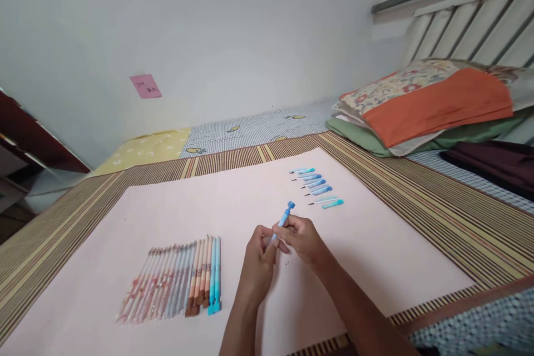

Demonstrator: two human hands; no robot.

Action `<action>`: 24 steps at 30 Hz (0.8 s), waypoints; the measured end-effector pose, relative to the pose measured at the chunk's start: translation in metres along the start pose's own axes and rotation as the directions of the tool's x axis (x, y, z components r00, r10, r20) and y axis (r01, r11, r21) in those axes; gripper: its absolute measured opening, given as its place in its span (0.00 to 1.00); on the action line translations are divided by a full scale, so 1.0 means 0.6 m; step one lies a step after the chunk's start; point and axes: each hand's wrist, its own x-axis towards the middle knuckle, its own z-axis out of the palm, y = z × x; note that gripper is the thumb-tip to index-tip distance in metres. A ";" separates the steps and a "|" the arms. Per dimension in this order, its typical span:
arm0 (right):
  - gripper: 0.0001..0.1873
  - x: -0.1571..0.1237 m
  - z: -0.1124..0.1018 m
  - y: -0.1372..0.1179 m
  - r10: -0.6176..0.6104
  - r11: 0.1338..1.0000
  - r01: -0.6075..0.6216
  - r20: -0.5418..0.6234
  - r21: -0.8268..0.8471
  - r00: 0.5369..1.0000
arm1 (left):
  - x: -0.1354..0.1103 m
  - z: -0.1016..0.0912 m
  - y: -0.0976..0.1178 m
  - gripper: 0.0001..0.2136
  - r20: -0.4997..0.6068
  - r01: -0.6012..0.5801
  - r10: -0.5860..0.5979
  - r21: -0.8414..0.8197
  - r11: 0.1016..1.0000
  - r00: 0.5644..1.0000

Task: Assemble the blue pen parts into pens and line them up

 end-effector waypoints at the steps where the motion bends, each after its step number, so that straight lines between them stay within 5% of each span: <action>1: 0.16 0.000 0.005 0.003 -0.003 1.000 0.003 -0.037 0.002 0.999 | 0.000 0.003 -0.003 0.10 -0.041 -0.018 0.019 0.026 1.000 0.999; 6: 0.22 0.004 0.018 0.017 0.007 0.997 -0.025 -0.258 -0.068 0.966 | -0.001 0.018 -0.013 0.08 -0.205 -0.089 0.123 0.168 0.982 0.971; 15: 0.25 0.007 -0.023 0.005 0.105 0.990 -0.111 0.079 0.081 0.991 | 0.007 0.012 -0.008 0.12 -0.069 0.017 -0.027 -0.135 0.991 0.997; 19: 0.21 0.005 -0.011 0.004 0.102 0.993 -0.104 0.030 0.051 0.994 | 0.003 0.013 -0.007 0.11 -0.086 0.008 -0.016 -0.091 0.996 0.996; 24: 0.19 0.007 0.003 0.013 -0.007 0.997 -0.001 -0.099 -0.084 0.995 | -0.002 0.009 -0.007 0.08 -0.185 -0.083 0.123 0.212 0.974 0.975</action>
